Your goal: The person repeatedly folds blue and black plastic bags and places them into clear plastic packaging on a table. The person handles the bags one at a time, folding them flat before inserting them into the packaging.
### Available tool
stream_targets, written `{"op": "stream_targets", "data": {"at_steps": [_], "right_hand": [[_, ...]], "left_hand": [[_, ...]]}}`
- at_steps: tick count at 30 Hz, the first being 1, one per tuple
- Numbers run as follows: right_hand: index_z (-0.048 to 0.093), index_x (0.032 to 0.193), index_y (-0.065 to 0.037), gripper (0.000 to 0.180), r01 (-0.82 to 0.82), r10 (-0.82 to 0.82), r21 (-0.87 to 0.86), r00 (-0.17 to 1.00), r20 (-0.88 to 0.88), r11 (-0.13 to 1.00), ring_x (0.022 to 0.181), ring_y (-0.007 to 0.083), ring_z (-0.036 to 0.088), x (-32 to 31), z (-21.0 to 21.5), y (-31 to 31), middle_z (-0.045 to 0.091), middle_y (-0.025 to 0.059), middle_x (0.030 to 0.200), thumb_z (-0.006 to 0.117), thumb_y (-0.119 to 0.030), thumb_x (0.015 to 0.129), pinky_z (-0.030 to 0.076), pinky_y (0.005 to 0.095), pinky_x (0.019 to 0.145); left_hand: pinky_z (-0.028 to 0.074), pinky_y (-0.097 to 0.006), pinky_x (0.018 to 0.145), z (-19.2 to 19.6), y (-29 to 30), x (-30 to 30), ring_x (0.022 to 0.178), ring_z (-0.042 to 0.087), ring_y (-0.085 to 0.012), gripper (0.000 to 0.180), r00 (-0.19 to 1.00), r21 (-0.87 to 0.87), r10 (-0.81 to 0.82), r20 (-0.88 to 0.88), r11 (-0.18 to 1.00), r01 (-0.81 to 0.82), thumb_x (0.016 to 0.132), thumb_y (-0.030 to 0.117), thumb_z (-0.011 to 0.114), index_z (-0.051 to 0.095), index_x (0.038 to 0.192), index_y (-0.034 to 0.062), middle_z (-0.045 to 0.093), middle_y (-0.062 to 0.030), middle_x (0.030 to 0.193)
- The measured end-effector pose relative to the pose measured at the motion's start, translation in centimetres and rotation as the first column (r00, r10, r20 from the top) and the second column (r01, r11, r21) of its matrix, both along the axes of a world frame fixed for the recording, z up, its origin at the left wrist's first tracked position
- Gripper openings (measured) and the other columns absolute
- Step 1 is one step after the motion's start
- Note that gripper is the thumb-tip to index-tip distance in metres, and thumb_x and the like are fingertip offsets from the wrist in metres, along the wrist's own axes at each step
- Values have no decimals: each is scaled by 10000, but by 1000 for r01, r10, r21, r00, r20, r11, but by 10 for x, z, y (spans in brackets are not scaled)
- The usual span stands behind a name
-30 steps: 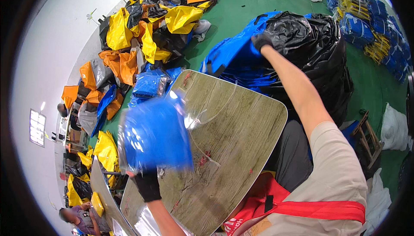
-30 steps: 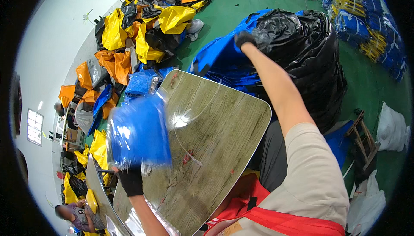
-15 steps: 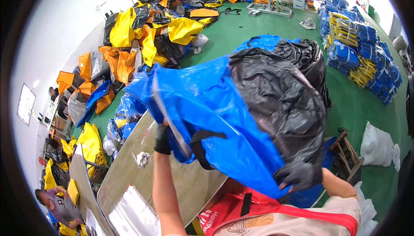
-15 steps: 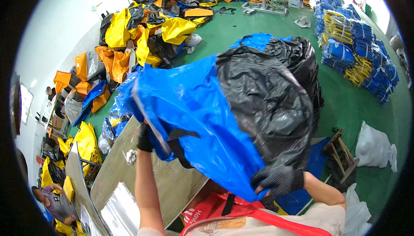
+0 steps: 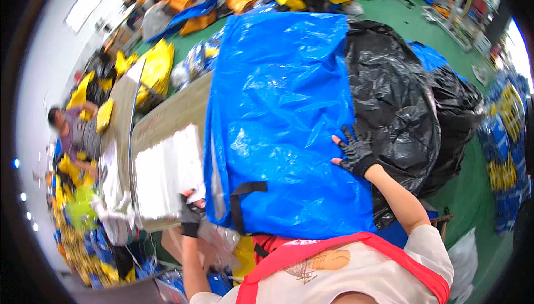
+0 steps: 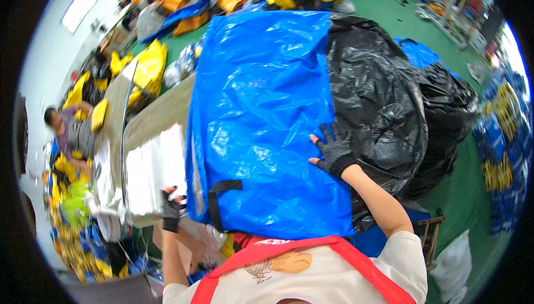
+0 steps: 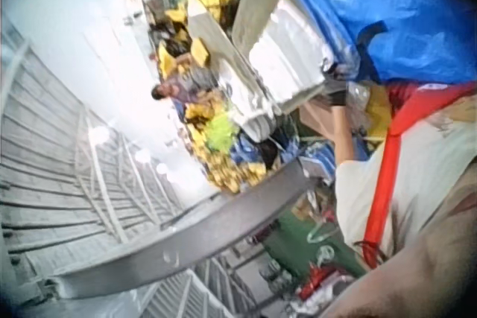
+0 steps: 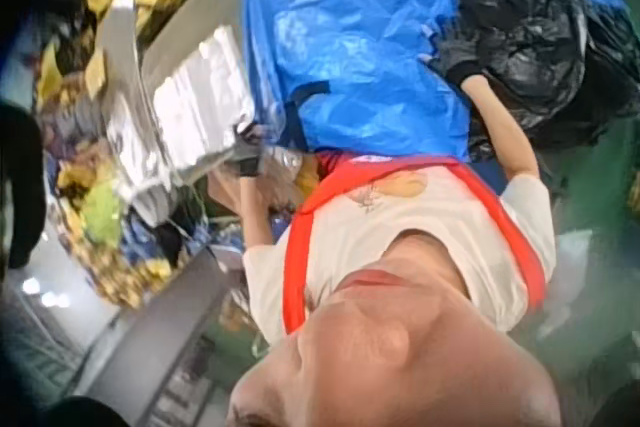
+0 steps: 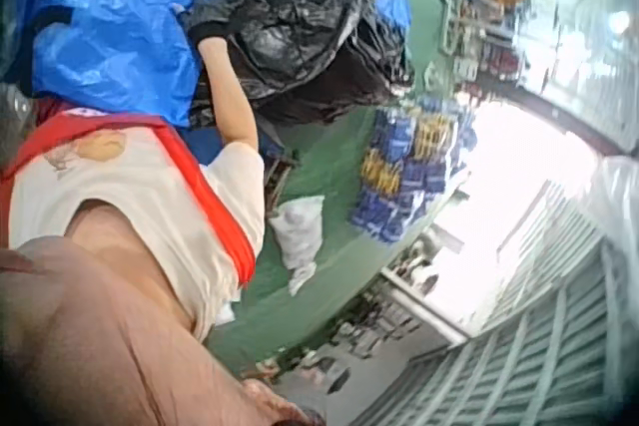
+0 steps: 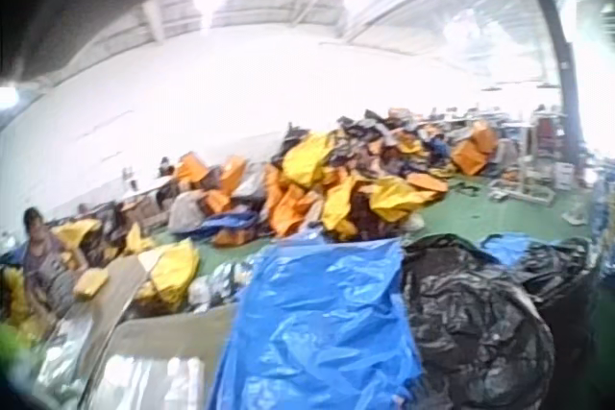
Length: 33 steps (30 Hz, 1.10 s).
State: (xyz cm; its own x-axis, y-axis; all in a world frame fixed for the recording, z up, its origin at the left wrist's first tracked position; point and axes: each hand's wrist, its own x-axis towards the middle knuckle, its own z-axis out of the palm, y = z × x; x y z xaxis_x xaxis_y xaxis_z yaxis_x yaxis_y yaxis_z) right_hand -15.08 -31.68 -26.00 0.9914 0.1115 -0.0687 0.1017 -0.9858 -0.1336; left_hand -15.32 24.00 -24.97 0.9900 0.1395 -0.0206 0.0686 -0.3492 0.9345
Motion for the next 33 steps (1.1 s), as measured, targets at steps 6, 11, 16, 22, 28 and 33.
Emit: {"op": "stream_targets", "data": {"at_steps": [6,11,16,22,28,33], "right_hand": [[364,1420,-252,752,45,-46,-82,999,-8,996,1413,376,108,-5,6,9,215,141,1516,503,-659,802,77,720,1014],[320,1440,-268,770,48,-49,-103,999,-1,993,1413,378,111,-4,-3,7,193,140,1526,515,-651,800,94,719,1012],[314,1442,-272,744,42,-42,-86,999,2,995,1416,377,97,-7,5,1,187,140,1529,494,-636,819,44,693,1037],[339,1432,-272,737,-51,51,14,999,-3,999,1410,393,103,-6,10,-3,196,157,1523,491,-648,816,22,655,1066],[543,1211,-174,551,-53,101,159,945,-312,986,1128,372,507,98,88,-58,543,203,1220,558,-538,798,403,432,958],[520,1254,-85,761,602,-589,-32,790,171,798,1152,369,524,215,77,-226,536,249,1244,657,-598,707,417,453,960]], "left_hand": [[441,-400,863,-50,-100,-97,980,524,-358,486,861,633,146,486,621,-463,682,190,763,542,1086,34,525,-193,1069],[461,-405,833,-42,-97,-99,923,585,-326,268,739,261,457,494,733,-628,816,141,698,616,1043,27,597,-192,984],[456,-332,832,35,-47,-84,935,568,-190,341,859,-107,388,333,921,-375,895,263,637,583,1096,-7,610,-103,1060],[450,-430,833,-64,90,-92,890,552,-380,483,991,472,18,-134,880,48,855,350,625,500,1154,-9,581,-249,992],[393,-477,957,59,-105,71,1043,505,-424,557,891,834,-409,199,548,65,800,390,648,518,1175,-1,537,-252,1092],[155,-539,1106,54,-274,152,1333,311,-393,629,592,917,-795,134,327,231,845,551,535,493,1299,118,431,-184,1381]]}}
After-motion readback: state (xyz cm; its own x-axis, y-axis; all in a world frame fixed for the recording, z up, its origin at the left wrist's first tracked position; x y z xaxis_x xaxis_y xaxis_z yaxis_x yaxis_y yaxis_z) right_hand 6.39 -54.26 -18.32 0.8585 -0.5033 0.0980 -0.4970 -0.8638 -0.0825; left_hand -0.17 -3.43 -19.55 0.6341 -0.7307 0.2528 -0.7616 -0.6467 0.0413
